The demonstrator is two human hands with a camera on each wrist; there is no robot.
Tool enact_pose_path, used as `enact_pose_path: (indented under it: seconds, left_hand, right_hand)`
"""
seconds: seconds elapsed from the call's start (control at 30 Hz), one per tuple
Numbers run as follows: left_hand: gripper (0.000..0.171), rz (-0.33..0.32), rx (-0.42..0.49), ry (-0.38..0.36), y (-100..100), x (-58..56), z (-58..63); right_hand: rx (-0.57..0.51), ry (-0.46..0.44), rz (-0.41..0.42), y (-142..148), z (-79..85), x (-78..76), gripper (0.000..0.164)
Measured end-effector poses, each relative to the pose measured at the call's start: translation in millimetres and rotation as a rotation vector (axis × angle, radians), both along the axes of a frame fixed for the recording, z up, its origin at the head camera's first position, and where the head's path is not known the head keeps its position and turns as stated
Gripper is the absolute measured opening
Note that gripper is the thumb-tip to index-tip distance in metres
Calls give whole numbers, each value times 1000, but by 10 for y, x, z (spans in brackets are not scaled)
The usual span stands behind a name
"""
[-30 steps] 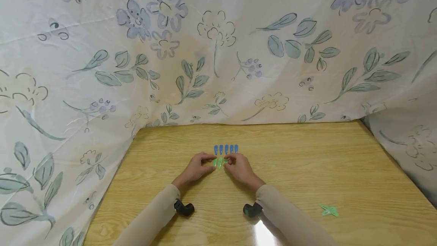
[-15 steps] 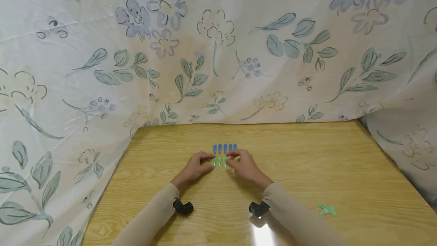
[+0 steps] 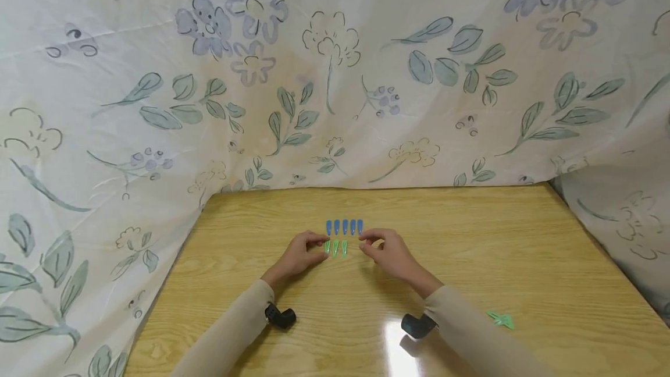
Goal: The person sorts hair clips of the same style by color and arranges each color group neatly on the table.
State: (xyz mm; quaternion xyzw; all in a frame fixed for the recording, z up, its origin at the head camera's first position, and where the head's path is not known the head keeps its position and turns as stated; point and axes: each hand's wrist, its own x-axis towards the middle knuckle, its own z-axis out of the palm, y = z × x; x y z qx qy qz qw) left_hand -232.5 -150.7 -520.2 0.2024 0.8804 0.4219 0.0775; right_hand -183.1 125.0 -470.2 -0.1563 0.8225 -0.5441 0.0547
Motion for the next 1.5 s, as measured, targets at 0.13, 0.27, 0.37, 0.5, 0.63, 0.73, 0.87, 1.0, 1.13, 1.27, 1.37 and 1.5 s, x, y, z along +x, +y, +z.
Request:
enact_pose_path:
  seconds: [0.13, 0.27, 0.37, 0.5, 0.63, 0.73, 0.87, 1.0, 1.13, 1.27, 1.37, 1.5]
  left_hand:
    - [40, 3, -3, -14, -1, -5, 17]
    - [39, -3, 9, -9, 0, 0, 23]
    - [38, -3, 18, -8, 1, -3, 17]
    - [38, -9, 18, 8, -9, -10, 5]
    - [37, -23, 9, 61, -15, -24, -9]
    - [38, -12, 10, 40, -5, -38, -8]
    - [38, 9, 3, -14, 8, -59, 2]
    - [39, 12, -3, -23, 8, -92, 15]
    - [39, 9, 5, -26, 8, -91, 16]
    - [39, 3, -1, -27, 3, -81, 10]
    - [39, 2, -5, -17, 2, -77, 12]
    - [38, 3, -14, -2, 2, -66, 19]
  right_hand:
    - [19, -6, 3, 111, 32, 41, 30]
    - [39, -22, -9, 227, 58, 87, 30]
    - [44, -17, -10, 321, 84, 125, 31]
    - [36, -21, -4, 453, 119, 166, 33]
    - [29, -29, -3, 596, 135, 188, 33]
    - [43, -23, -12, 707, 111, 211, 34]
    - [59, -20, -31, 861, 105, 267, 34]
    - [75, -34, -49, 1029, 138, 302, 37]
    - [113, -42, -63, 1204, 117, 342, 39]
    - [136, -32, -69, 1382, 82, 389, 39]
    - [133, 0, -63, 1513, 47, 432, 37]
    - [122, 27, -29, 1693, -13, 489, 36]
